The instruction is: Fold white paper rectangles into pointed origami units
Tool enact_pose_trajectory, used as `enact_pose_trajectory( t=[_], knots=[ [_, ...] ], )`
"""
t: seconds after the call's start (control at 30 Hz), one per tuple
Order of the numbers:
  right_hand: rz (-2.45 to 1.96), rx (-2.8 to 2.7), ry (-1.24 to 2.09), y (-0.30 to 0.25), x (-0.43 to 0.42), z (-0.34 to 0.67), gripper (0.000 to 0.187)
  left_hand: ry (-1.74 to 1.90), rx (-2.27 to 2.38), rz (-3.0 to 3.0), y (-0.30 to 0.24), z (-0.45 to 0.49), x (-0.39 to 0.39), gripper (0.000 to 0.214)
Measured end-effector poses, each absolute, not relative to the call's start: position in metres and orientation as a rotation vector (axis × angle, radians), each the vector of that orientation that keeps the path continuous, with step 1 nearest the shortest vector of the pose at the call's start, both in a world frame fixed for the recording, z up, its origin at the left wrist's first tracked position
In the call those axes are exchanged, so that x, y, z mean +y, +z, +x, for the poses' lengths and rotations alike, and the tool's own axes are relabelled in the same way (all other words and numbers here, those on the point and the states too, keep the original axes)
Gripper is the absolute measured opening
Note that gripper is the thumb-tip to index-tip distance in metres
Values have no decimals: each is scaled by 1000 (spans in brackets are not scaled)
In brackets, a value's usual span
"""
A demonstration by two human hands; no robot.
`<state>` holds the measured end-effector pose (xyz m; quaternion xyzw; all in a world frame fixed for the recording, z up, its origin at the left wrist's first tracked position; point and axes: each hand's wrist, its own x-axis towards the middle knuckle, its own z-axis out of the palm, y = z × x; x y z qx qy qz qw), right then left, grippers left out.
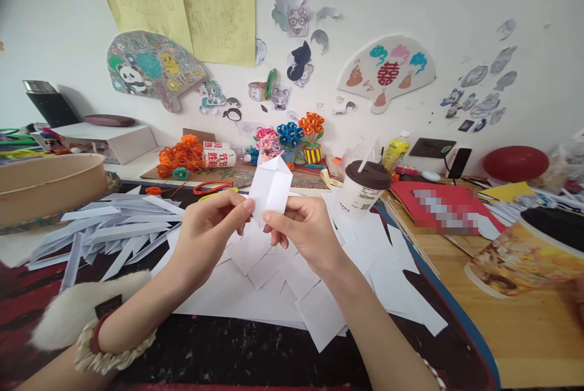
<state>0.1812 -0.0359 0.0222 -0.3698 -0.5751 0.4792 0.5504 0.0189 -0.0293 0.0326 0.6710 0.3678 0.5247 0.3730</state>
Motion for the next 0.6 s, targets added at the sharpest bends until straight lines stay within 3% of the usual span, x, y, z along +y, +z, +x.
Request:
enact_pose_trajectory(
  t=[0.2,0.6],
  knots=[
    [-890,-1311,1091,25,-35,181,17,1206,916,1865,31,21,-30,31],
    [-886,-1267,1061,26,-37,179,19,1258,874,1825,25,26,-34,23]
  ],
)
